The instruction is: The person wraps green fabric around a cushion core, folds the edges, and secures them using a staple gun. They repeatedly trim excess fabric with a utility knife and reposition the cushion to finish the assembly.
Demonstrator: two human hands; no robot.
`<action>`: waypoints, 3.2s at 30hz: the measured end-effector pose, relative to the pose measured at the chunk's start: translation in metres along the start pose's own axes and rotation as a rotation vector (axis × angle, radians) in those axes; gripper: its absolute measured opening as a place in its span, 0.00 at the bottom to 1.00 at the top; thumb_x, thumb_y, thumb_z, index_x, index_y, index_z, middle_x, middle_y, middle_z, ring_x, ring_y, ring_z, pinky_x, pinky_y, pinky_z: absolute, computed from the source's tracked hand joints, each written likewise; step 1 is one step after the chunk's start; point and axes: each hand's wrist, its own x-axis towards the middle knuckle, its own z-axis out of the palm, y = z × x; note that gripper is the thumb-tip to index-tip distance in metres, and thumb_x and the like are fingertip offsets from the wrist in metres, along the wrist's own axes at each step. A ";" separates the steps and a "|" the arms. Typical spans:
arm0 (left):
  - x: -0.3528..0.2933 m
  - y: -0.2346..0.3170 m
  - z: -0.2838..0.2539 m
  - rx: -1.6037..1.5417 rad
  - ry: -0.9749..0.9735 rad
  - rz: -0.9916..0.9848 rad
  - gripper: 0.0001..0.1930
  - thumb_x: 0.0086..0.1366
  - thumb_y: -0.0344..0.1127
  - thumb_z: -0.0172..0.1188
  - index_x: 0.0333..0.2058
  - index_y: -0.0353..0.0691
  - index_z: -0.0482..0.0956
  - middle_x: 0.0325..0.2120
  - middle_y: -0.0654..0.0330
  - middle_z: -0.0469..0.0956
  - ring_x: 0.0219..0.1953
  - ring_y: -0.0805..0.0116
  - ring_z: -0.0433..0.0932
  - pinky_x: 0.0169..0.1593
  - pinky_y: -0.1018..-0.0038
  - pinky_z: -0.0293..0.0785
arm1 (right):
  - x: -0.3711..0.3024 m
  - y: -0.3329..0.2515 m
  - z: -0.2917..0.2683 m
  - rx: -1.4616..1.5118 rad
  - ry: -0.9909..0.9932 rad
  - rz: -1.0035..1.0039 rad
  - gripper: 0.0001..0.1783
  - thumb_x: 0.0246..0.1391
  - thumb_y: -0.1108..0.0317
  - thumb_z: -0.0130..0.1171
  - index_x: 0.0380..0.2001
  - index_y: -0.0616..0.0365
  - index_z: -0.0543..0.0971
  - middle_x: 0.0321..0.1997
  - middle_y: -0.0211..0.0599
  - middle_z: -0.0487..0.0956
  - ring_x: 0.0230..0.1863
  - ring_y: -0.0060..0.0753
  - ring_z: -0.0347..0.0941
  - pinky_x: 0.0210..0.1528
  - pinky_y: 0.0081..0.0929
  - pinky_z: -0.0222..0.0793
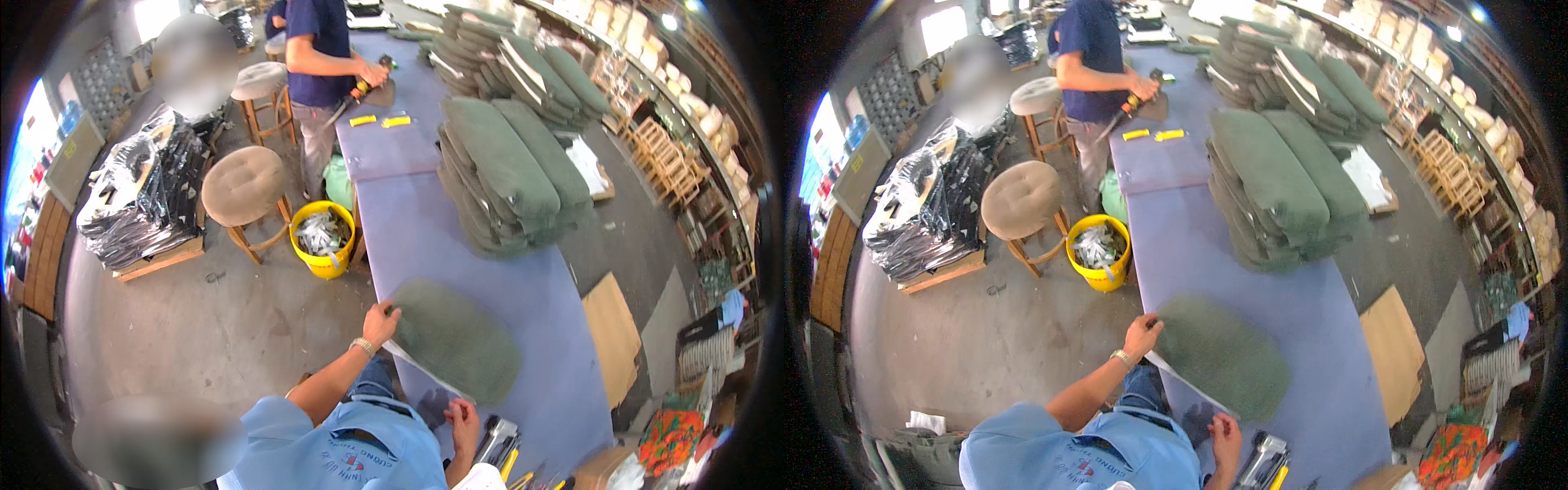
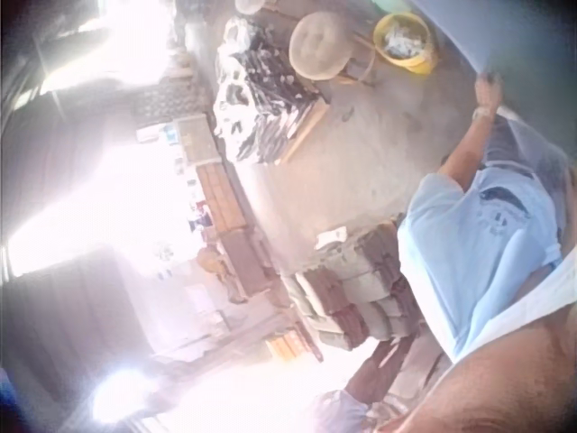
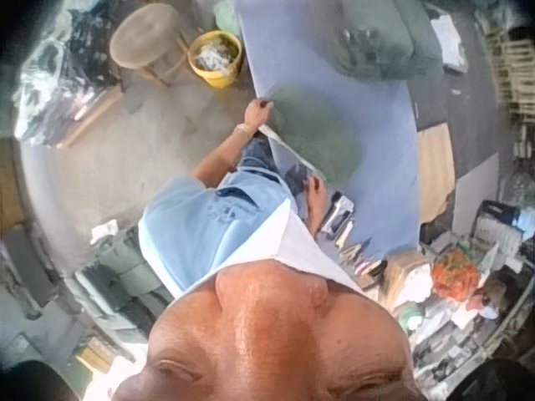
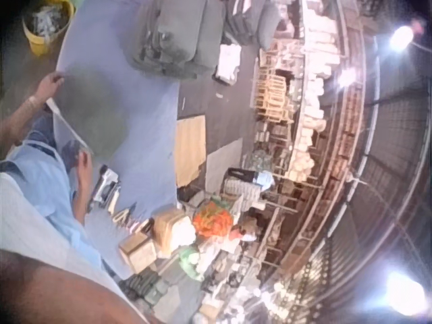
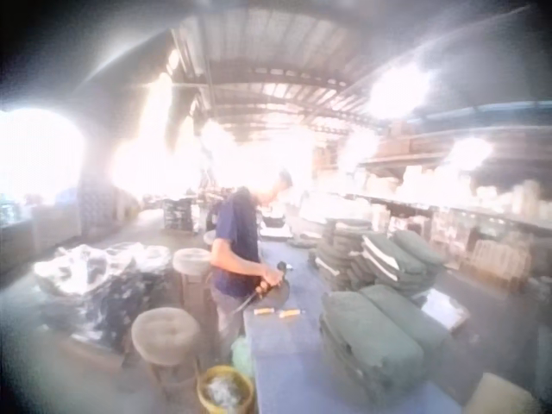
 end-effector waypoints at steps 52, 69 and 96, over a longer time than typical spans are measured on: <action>0.076 0.117 -0.042 -0.264 -0.877 -0.795 0.38 0.69 0.68 0.56 0.51 0.31 0.74 0.34 0.58 0.78 0.36 0.65 0.79 0.28 0.66 0.76 | 0.043 -0.183 0.222 -0.029 0.361 0.201 0.33 0.70 0.45 0.54 0.21 0.64 0.79 0.21 0.38 0.81 0.23 0.25 0.77 0.29 0.25 0.73; 0.078 0.112 -0.084 0.039 -0.874 0.696 0.27 0.62 0.40 0.70 0.56 0.33 0.77 0.60 0.49 0.76 0.62 0.49 0.76 0.66 0.59 0.71 | 0.082 -0.208 0.197 -0.033 0.318 0.056 0.28 0.70 0.53 0.56 0.21 0.63 0.77 0.23 0.33 0.80 0.28 0.20 0.72 0.33 0.23 0.67; 0.051 0.096 -0.074 0.073 -0.879 0.711 0.34 0.60 0.38 0.71 0.63 0.36 0.68 0.61 0.47 0.74 0.54 0.48 0.80 0.50 0.62 0.82 | 0.052 -0.226 0.205 -0.343 0.365 0.156 0.28 0.66 0.55 0.59 0.15 0.62 0.76 0.14 0.34 0.75 0.18 0.20 0.69 0.23 0.26 0.63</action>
